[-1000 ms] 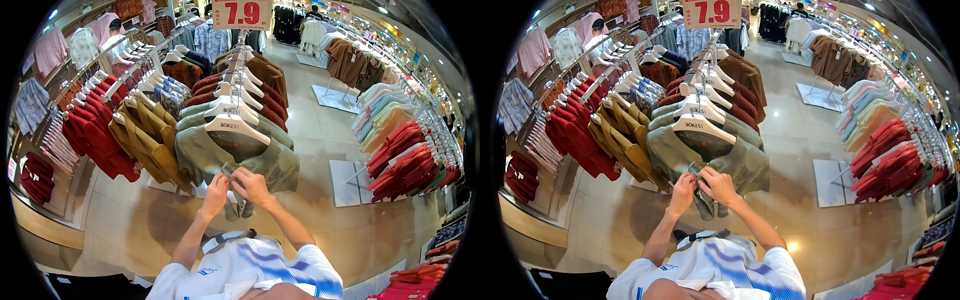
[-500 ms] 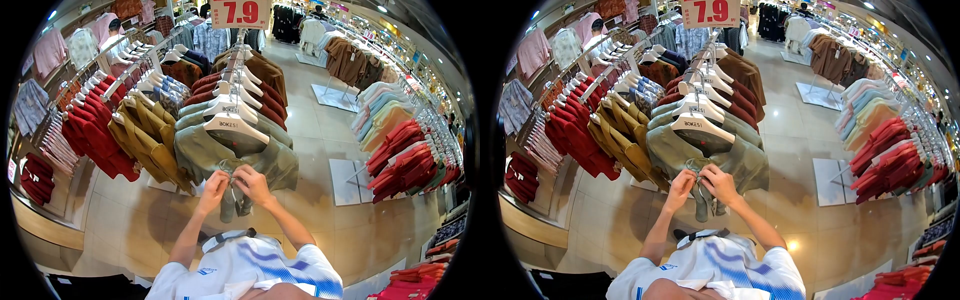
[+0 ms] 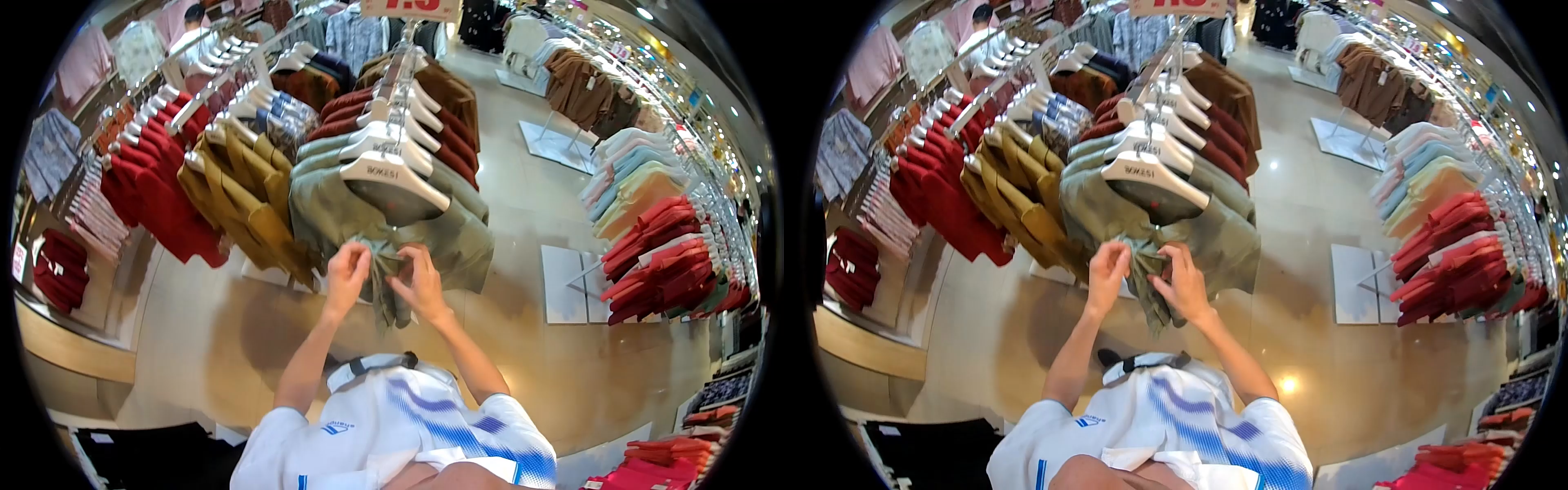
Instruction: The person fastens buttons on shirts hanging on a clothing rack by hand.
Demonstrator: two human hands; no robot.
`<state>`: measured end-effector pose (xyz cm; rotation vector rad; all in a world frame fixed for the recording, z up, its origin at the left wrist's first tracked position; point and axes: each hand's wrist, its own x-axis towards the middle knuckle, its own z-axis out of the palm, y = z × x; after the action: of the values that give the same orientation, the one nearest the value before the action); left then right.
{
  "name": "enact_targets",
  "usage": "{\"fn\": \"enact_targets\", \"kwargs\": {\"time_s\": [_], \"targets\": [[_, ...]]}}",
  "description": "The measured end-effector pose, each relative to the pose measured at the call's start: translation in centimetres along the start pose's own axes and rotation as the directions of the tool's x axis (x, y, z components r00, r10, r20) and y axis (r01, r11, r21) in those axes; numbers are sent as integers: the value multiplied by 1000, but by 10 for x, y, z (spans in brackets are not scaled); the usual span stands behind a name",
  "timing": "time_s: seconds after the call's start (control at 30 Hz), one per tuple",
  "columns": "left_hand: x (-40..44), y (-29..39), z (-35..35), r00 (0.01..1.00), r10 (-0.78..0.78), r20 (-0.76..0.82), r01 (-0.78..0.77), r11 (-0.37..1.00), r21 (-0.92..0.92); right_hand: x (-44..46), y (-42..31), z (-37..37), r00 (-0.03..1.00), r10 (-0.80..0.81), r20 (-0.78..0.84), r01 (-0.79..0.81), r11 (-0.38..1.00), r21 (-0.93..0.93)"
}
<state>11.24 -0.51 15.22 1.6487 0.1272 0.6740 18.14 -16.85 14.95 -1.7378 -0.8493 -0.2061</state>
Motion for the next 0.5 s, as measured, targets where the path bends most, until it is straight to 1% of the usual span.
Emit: {"fn": "enact_targets", "kwargs": {"time_s": [0.03,0.07,0.1,0.17,0.2,0.23,0.3,0.33,0.37,0.43,0.47,0.5], "targets": [[2,7,2,993,-108,-48,103,989,-106,-2,7,-1,1000,18,24,-18,1000,7],[4,6,2,985,-169,-41,159,971,-178,-3,15,0,998,29,54,-28,999,-16],[6,3,1,988,-150,-39,142,977,-158,-5,20,0,996,41,78,-37,998,-41],[7,4,-2,979,-203,-28,194,962,-192,3,7,-9,997,-72,-42,67,992,-102],[8,1,-4,968,-247,-35,230,938,-260,4,6,-8,988,-101,-121,94,994,-59],[7,-2,-5,967,-253,-33,236,936,-260,1,0,-8,988,-94,-120,88,994,-59],[8,-7,-8,966,-254,-47,225,916,-332,-4,-13,-9,952,-108,-288,94,994,-63],[8,-9,-9,960,-278,-43,246,904,-350,-12,-1,-6,940,-205,-273,168,974,-150],[8,-11,-9,959,-278,-49,244,904,-352,-19,1,-3,941,-207,-268,172,974,-148],[6,-10,-8,959,-281,-28,249,889,-384,-30,-3,9,967,-179,-181,146,972,-182],[4,-9,-7,957,-288,-22,258,887,-382,-27,0,16,989,-85,-118,76,994,-80],[5,-6,-6,958,-286,-5,261,880,-397,-26,4,23,990,-76,-123,66,994,-82]]}}
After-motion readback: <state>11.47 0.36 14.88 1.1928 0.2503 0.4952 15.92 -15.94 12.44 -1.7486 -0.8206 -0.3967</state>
